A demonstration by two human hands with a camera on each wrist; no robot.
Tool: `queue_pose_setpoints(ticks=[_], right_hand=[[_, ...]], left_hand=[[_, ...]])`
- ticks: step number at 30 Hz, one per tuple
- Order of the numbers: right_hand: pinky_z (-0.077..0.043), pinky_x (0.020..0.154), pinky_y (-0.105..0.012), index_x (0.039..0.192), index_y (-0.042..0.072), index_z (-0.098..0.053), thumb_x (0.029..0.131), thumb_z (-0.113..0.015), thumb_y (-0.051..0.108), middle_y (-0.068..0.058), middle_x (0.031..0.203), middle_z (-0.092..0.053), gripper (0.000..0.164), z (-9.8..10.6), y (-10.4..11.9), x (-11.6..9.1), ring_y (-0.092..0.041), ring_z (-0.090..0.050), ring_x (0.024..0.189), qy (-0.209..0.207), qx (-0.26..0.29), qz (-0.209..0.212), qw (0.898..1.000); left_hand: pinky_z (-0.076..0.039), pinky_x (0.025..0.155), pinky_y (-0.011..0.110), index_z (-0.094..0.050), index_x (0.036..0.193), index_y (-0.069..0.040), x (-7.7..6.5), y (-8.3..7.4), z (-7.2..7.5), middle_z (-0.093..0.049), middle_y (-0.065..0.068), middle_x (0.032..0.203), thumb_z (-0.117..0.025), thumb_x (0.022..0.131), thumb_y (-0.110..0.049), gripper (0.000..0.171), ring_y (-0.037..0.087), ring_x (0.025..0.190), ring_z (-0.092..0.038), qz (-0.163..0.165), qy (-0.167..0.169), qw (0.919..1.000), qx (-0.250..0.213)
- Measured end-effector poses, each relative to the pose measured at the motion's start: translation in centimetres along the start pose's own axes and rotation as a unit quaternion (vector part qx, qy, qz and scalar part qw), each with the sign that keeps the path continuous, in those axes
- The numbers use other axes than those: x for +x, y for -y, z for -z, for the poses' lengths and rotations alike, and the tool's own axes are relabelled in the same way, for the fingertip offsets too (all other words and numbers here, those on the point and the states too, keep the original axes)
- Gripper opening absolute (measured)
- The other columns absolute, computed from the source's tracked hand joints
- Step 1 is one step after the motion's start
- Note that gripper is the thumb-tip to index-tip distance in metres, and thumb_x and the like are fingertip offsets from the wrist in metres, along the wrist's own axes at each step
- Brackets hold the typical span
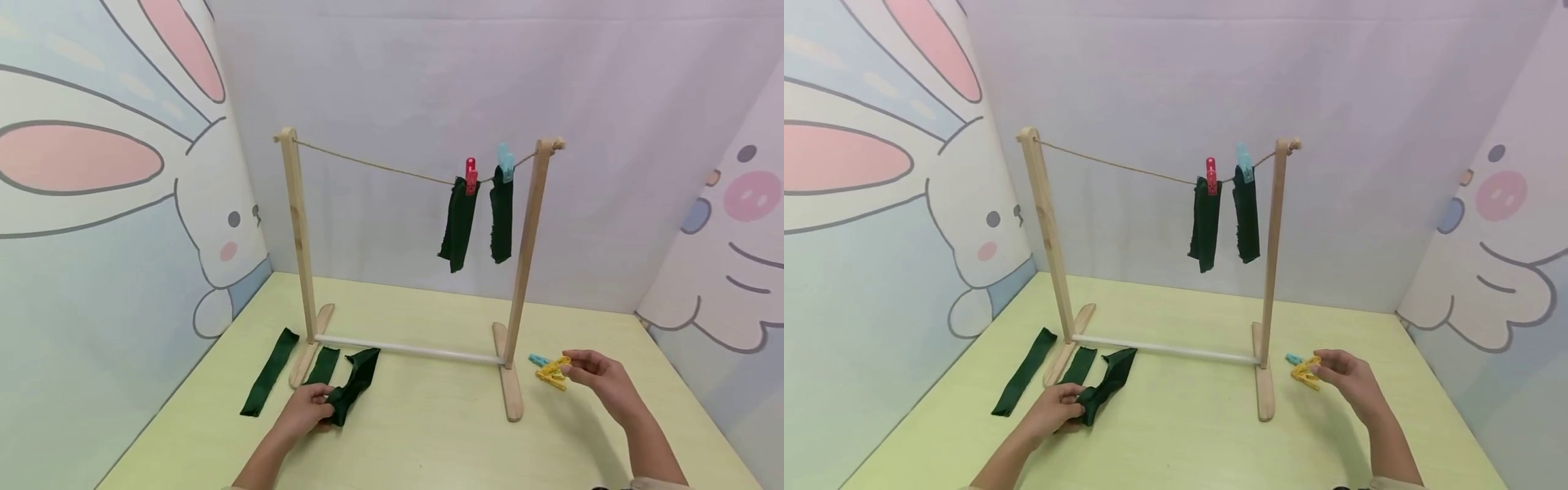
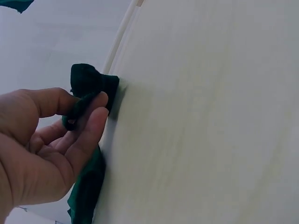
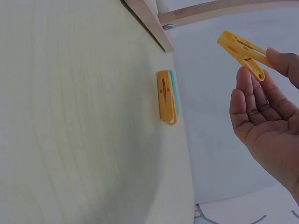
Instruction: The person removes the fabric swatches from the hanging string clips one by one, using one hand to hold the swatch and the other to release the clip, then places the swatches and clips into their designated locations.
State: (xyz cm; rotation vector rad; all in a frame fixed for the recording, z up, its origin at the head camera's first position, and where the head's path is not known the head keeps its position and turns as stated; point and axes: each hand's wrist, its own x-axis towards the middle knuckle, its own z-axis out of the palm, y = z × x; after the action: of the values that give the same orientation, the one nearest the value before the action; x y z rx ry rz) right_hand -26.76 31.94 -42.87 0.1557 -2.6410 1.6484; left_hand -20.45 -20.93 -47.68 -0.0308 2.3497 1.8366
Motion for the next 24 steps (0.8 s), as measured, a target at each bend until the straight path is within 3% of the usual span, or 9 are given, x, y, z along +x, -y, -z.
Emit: queue_pose_setpoints(ticks=[3, 7, 13, 19, 24], right_hand=[[-0.051, 0.074, -0.029, 0.12, -0.012, -0.05, 0.086, -0.068, 0.017, -0.007, 0.098, -0.062, 0.048, 0.1, -0.6, -0.1, -0.009, -0.059, 0.084, 0.012, 0.007, -0.007, 1.0], [-0.051, 0.074, -0.03, 0.121, -0.014, -0.047, 0.084, -0.069, 0.012, -0.011, 0.101, -0.062, 0.05, 0.6, -1.7, -0.4, -0.009, -0.06, 0.085, 0.031, 0.016, -0.035, 0.999], [-0.05, 0.074, -0.033, 0.12, -0.012, -0.047, 0.085, -0.069, 0.016, -0.008, 0.1, -0.063, 0.05, 1.1, -3.3, -0.7, -0.01, -0.06, 0.085, 0.053, 0.018, -0.094, 0.994], [-0.05, 0.07, -0.032, 0.117, -0.013, -0.047, 0.085, -0.067, 0.012, -0.007, 0.096, -0.063, 0.045, 1.5, -4.4, -0.9, -0.013, -0.059, 0.081, 0.081, 0.021, -0.114, 0.99], [-0.047, 0.063, -0.031, 0.117, -0.012, -0.048, 0.084, -0.068, 0.012, -0.008, 0.093, -0.061, 0.045, 1.5, -5.0, -0.8, -0.015, -0.054, 0.073, 0.091, 0.024, -0.114, 0.989]], left_hand=[[-0.053, 0.055, 0.037, -0.055, 0.111, 0.014, -0.3, 0.0, 0.2, -0.051, 0.006, 0.075, -0.06, 0.078, 0.005, 0.035, 0.018, 0.068, -0.057, 0.017, 0.0, 0.9996, 0.022], [-0.052, 0.054, 0.036, -0.056, 0.11, 0.013, -0.9, 0.1, 0.7, -0.05, 0.005, 0.074, -0.062, 0.078, 0.003, 0.035, 0.017, 0.063, -0.054, 0.019, 0.033, 0.9981, 0.048], [-0.051, 0.053, 0.036, -0.057, 0.109, 0.011, -1.6, 0.1, 1.5, -0.046, 0.004, 0.07, -0.063, 0.077, 0.006, 0.033, 0.018, 0.059, -0.052, -0.004, 0.055, 0.9961, 0.069], [-0.045, 0.055, 0.033, -0.06, 0.106, 0.007, -2.1, -0.5, 2.0, -0.054, 0.003, 0.07, -0.069, 0.077, -0.001, 0.031, 0.018, 0.061, -0.052, -0.036, 0.087, 0.9873, 0.128], [-0.045, 0.056, 0.032, -0.061, 0.108, 0.004, -2.6, -1.2, 2.6, -0.059, 0.002, 0.075, -0.07, 0.079, -0.007, 0.032, 0.019, 0.066, -0.055, -0.061, 0.09, 0.9812, 0.159]])
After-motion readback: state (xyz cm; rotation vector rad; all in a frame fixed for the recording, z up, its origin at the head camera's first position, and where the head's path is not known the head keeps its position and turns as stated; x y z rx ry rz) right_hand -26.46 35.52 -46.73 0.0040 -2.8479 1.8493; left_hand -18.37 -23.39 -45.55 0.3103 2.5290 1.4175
